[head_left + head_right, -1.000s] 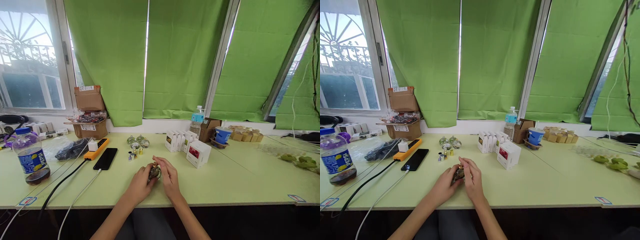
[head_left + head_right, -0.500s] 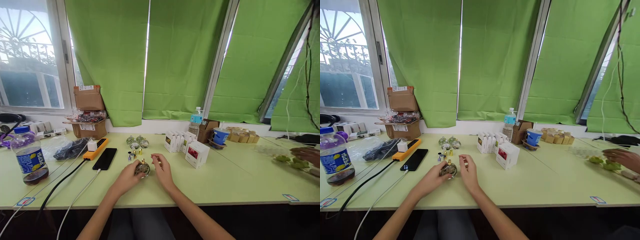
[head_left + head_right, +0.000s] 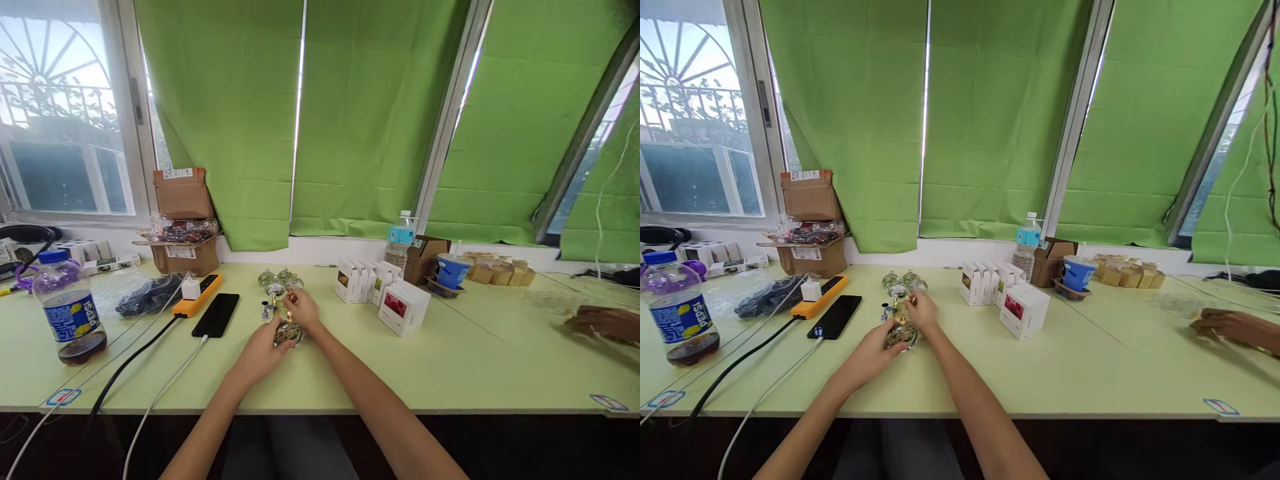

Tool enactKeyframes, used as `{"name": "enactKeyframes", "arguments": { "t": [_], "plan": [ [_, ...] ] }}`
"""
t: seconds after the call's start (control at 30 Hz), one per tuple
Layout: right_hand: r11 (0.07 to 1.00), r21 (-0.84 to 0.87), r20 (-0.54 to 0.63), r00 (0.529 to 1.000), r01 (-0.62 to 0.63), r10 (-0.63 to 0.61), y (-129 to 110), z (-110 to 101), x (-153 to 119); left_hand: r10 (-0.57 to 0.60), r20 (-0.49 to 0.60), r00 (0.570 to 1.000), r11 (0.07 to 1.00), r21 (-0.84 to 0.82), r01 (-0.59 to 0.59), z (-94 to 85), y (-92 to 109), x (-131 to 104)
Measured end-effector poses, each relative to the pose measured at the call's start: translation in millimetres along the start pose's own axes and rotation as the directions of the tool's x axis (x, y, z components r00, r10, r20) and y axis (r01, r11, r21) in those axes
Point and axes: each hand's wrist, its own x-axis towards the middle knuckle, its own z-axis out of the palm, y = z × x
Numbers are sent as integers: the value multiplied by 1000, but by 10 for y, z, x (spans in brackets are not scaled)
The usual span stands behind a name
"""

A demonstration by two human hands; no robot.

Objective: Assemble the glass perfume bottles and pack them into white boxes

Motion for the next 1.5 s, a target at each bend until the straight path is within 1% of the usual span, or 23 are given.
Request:
{"name": "enactKeyframes", "arguments": {
  "t": [0.1, 0.17, 0.27, 0.33, 0.4, 0.5, 0.67, 0.8, 0.9, 1.0, 1.13, 1.27, 1.5],
  "plan": [
    [998, 69, -3, 1000, 5, -5, -27, -65, -32, 2, 3, 1000, 1000, 20, -2, -19, 16, -11],
    [992, 122, -7, 1000, 11, -10, -94, -149, -74, 8, 0, 1000, 999, 34, -8, -17, 23, -11],
    [964, 261, -29, 999, 47, -41, -268, -305, -159, -3, -13, 1000, 998, 66, 4, 16, 27, 3],
    [934, 343, -61, 995, 99, -83, -398, -394, -220, -23, -38, 999, 994, 105, 27, 53, 26, 17],
    [921, 358, -69, 988, 156, -141, -514, -455, -274, -52, -80, 995, 984, 163, 65, 89, 22, 28],
    [907, 360, -25, 974, 221, -227, -643, -496, -337, -95, -133, 987, 967, 223, 124, 112, 18, 36],
    [883, 341, -23, 942, 322, -335, -778, -505, -417, -126, -135, 983, 962, 226, 155, 72, 26, 44],
    [874, 295, 5, 915, 385, -404, -802, -479, -456, -120, -128, 984, 962, 229, 147, 53, 24, 48],
    [870, 270, 21, 901, 412, -433, -784, -457, -465, -97, -129, 987, 970, 210, 123, 50, 25, 44],
    [872, 248, 54, 893, 422, -447, -768, -450, -471, -97, -125, 987, 975, 185, 119, 40, 34, 40],
    [882, 252, 63, 902, 399, -426, -751, -453, -489, -117, -113, 987, 975, 178, 136, 32, 38, 44],
    [886, 268, 90, 905, 379, -415, -720, -434, -511, -97, -123, 988, 974, 194, 120, 44, 22, 49],
    [896, 223, 91, 906, 385, -413, -694, -434, -561, -94, -118, 989, 981, 159, 112, 20, 59, 27]
  ]
}}
